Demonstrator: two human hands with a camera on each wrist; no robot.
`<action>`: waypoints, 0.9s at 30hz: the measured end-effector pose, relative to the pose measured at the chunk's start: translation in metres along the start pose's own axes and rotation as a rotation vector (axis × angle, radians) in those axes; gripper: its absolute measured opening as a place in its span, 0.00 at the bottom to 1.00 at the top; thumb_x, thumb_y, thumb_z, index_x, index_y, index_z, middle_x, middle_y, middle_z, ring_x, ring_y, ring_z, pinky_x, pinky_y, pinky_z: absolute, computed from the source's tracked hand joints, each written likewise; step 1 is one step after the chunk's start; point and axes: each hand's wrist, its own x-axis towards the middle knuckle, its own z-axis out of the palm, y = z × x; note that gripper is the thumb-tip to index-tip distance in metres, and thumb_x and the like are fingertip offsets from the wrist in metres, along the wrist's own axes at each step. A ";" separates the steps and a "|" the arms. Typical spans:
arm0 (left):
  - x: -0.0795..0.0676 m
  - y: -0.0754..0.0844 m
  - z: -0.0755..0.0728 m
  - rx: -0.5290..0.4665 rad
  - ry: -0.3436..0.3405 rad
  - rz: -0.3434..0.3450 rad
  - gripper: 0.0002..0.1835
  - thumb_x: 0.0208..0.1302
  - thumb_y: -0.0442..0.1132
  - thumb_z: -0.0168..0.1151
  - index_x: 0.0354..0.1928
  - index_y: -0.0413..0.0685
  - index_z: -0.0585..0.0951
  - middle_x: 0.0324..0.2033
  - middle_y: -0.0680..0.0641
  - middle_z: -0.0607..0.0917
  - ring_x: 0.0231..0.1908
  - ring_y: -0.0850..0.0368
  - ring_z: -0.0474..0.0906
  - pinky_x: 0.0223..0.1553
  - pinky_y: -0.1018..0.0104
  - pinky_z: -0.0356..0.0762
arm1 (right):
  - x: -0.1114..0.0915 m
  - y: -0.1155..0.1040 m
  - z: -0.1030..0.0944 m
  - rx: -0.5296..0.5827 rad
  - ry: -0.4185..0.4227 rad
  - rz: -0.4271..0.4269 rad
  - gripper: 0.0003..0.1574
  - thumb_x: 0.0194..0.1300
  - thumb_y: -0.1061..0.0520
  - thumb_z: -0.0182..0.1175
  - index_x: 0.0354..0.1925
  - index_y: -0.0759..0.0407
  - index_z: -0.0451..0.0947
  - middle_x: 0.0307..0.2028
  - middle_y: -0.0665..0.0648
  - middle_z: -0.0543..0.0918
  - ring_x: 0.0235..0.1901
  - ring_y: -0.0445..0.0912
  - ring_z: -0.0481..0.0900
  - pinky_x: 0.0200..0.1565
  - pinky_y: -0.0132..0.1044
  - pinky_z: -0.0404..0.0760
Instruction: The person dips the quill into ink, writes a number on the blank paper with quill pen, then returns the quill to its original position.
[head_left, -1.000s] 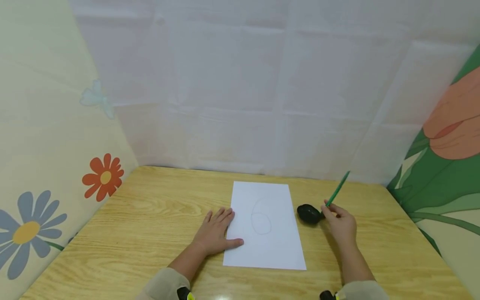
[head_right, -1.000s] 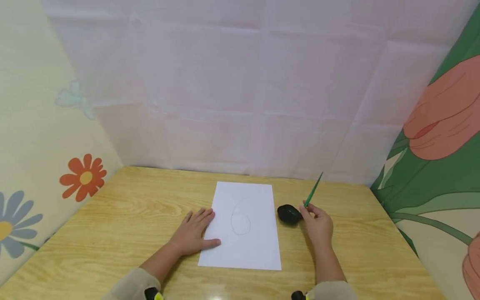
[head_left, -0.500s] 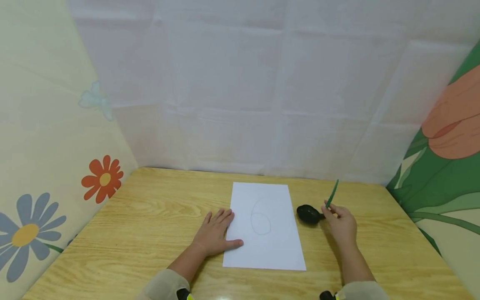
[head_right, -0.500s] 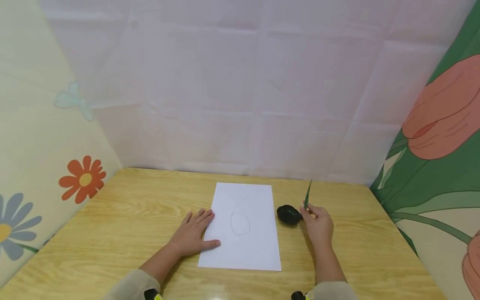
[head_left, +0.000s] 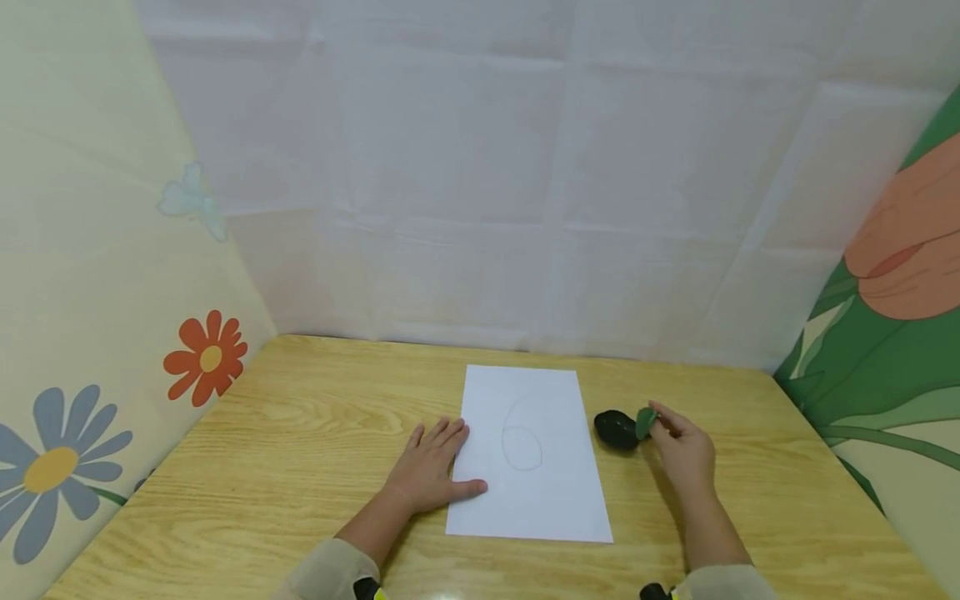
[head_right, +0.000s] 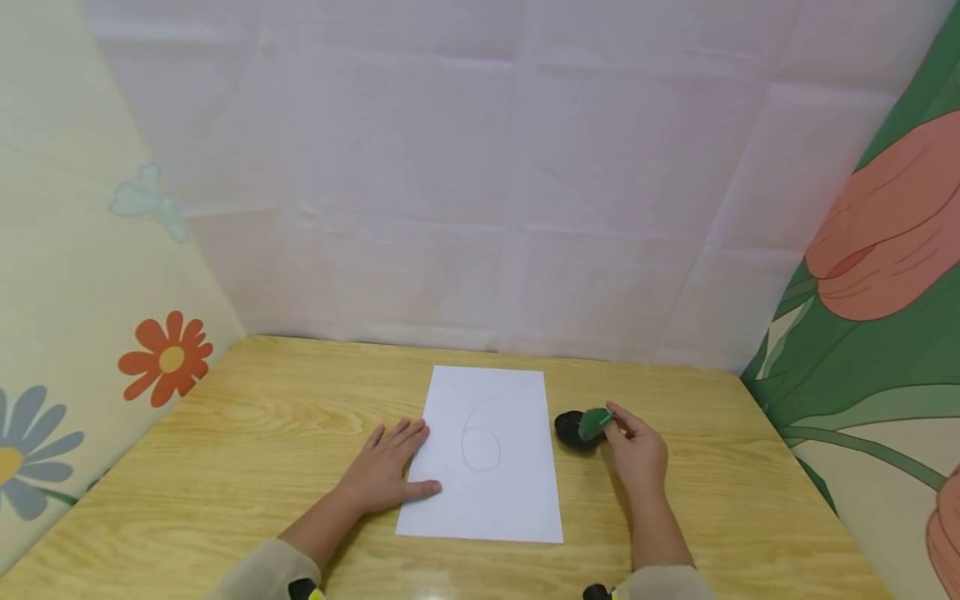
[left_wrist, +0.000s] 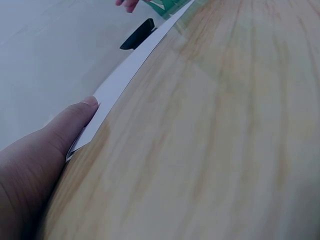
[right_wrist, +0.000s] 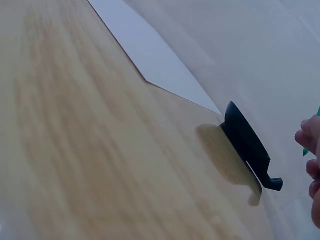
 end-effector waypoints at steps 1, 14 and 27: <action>0.000 0.000 0.000 0.002 -0.001 -0.001 0.53 0.55 0.75 0.55 0.74 0.47 0.62 0.75 0.47 0.61 0.76 0.45 0.50 0.75 0.39 0.40 | 0.000 0.000 0.000 -0.004 -0.007 0.001 0.19 0.67 0.53 0.61 0.55 0.54 0.82 0.48 0.63 0.86 0.30 0.31 0.73 0.31 0.24 0.73; 0.000 0.002 -0.001 -0.002 0.001 0.009 0.54 0.55 0.75 0.56 0.74 0.46 0.61 0.75 0.46 0.61 0.77 0.45 0.50 0.75 0.40 0.39 | -0.001 -0.009 -0.014 0.118 -0.068 0.009 0.20 0.67 0.58 0.62 0.57 0.58 0.80 0.30 0.20 0.77 0.30 0.31 0.72 0.26 0.23 0.71; -0.001 0.002 -0.002 0.010 -0.001 0.003 0.53 0.55 0.74 0.56 0.74 0.46 0.62 0.74 0.46 0.62 0.76 0.45 0.51 0.75 0.39 0.40 | -0.002 -0.005 -0.030 0.255 -0.127 0.000 0.20 0.73 0.60 0.50 0.60 0.59 0.77 0.34 0.19 0.79 0.33 0.25 0.74 0.35 0.17 0.72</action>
